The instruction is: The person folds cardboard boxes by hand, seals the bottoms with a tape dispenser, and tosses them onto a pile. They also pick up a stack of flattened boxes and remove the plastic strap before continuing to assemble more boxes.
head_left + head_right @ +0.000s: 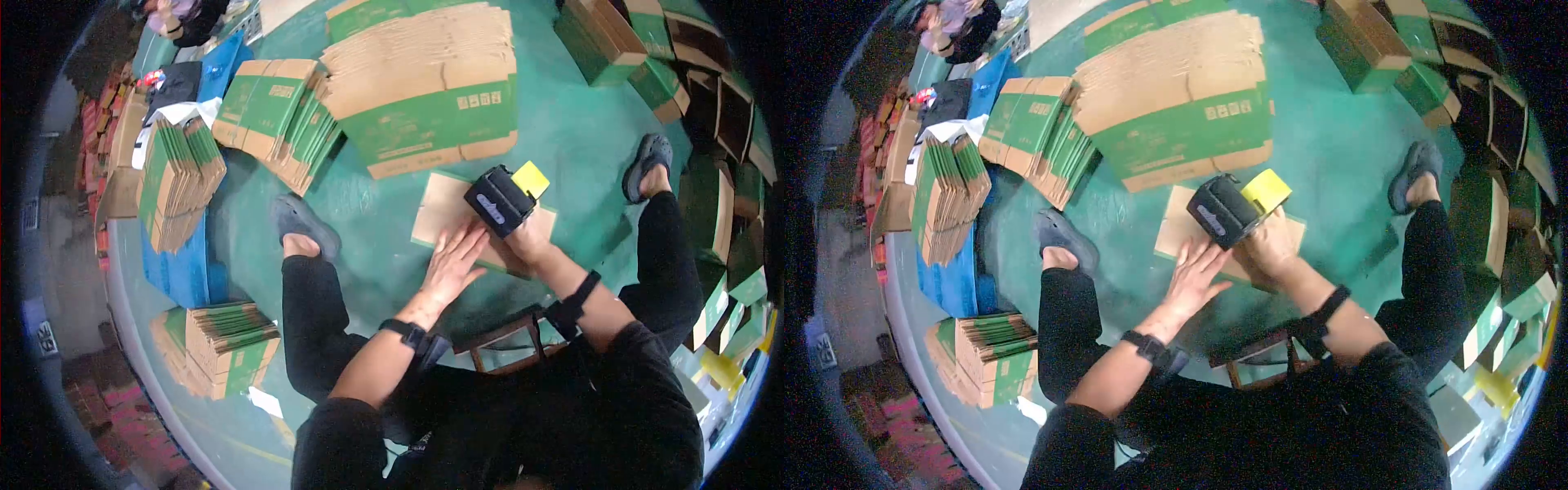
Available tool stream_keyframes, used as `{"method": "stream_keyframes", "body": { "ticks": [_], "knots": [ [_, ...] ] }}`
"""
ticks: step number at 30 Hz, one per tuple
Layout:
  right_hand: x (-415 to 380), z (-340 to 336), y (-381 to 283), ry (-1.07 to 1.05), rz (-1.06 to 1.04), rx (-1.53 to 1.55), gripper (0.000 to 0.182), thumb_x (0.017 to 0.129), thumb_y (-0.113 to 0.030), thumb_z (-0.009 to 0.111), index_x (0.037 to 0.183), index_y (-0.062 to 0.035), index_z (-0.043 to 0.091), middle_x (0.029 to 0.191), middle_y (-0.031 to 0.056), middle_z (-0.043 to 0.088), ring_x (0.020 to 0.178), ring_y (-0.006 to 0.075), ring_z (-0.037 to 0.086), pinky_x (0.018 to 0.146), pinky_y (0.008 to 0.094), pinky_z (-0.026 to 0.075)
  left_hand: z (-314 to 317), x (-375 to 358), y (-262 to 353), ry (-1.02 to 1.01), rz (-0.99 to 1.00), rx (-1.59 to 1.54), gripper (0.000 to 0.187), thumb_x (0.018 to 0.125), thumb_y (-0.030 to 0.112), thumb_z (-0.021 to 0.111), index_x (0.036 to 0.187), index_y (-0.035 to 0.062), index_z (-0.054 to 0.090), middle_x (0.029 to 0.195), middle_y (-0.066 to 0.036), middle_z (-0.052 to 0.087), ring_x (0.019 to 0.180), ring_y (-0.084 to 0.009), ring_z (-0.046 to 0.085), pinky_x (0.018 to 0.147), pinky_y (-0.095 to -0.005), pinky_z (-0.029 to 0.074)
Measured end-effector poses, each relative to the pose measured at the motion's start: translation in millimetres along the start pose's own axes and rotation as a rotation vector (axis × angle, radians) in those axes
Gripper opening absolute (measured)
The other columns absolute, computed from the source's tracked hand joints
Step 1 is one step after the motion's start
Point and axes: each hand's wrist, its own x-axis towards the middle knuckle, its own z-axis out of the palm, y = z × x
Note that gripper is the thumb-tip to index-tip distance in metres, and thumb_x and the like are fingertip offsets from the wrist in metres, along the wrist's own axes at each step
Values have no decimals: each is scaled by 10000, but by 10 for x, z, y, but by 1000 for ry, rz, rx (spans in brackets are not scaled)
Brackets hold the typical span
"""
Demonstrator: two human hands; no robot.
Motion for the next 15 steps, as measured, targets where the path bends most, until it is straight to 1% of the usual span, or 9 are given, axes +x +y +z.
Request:
{"method": "stream_keyframes", "body": {
  "ticks": [2, 5, 6, 7, 8, 10, 12, 13, 15],
  "knots": [
    [101, -192, 141, -483, -36, -432, 388, 639, -94, 600, 1010, 3, 535, 1014, 156, 551, 1020, 274, 489, 872, 420, 367, 73, 115, -37, 123, 32, 57, 754, 621, 282, 711, 1261, 54, 385, 1303, -96, 394, 1240, -275, 312, 999, -494, 217],
    [707, -768, -148, -318, -288, -81, 548, 607, -45, 674, 1101, 35, 450, 971, 182, 519, 926, 343, 475, 840, 422, 386, 92, 258, 114, 253, 16, 84, 757, 613, 305, 700, 1261, 67, 389, 1303, -72, 394, 1236, -250, 320, 1000, -440, 240],
    [995, -947, -331, -470, -216, -67, 586, 667, -107, 643, 1176, 34, 390, 929, 168, 565, 836, 334, 529, 815, 401, 399, 124, 228, 122, 268, 4, 70, 757, 613, 305, 700, 1261, 67, 389, 1303, -72, 394, 1236, -250, 320, 1000, -440, 240],
    [1196, -994, -448, -451, -198, -20, 618, 667, -87, 632, 1217, -18, 359, 843, 172, 573, 782, 340, 540, 734, 397, 430, 149, 189, 127, 237, -10, 75, 738, 621, 291, 700, 1254, 67, 394, 1303, -68, 388, 1243, -249, 306, 1009, -430, 238],
    [1438, -1057, -660, -550, -65, 130, 588, 681, -86, 606, 1216, -79, 364, 781, 171, 581, 702, 343, 556, 651, 389, 456, 169, 145, 127, 207, -23, 82, 718, 630, 278, 700, 1248, 67, 400, 1302, -64, 382, 1251, -247, 291, 1019, -420, 237],
    [1742, -884, -887, -568, 26, 338, 512, 695, -112, 601, 1173, -98, 418, 766, 164, 600, 676, 308, 590, 618, 376, 472, 159, 103, 124, 214, -24, 56, 707, 636, 276, 698, 1247, 73, 407, 1312, -58, 374, 1255, -241, 284, 1031, -410, 214],
    [1947, -590, -973, -739, 165, 241, 421, 696, -164, 630, 1086, -72, 498, 798, 152, 617, 693, 276, 614, 633, 354, 480, 149, 143, 136, 232, -42, -5, 698, 635, 267, 699, 1243, 73, 416, 1319, -58, 367, 1256, -241, 282, 1040, -405, 199],
    [1975, -407, -1005, -699, 119, 219, 379, 679, -231, 672, 995, -51, 564, 799, 142, 623, 714, 264, 616, 663, 339, 481, 148, 145, 126, 218, -36, -23, 689, 630, 251, 693, 1238, 69, 422, 1314, -67, 376, 1245, -248, 301, 1039, -410, 200],
    [2069, -13, -1073, -792, 146, 168, 478, 635, -370, 709, 983, -59, 605, 887, 166, 621, 854, 270, 600, 751, 348, 467, 127, 136, 109, 229, -28, -42, 673, 638, 234, 676, 1237, 65, 422, 1311, -74, 379, 1238, -253, 313, 1037, -414, 206]
  ]
}}
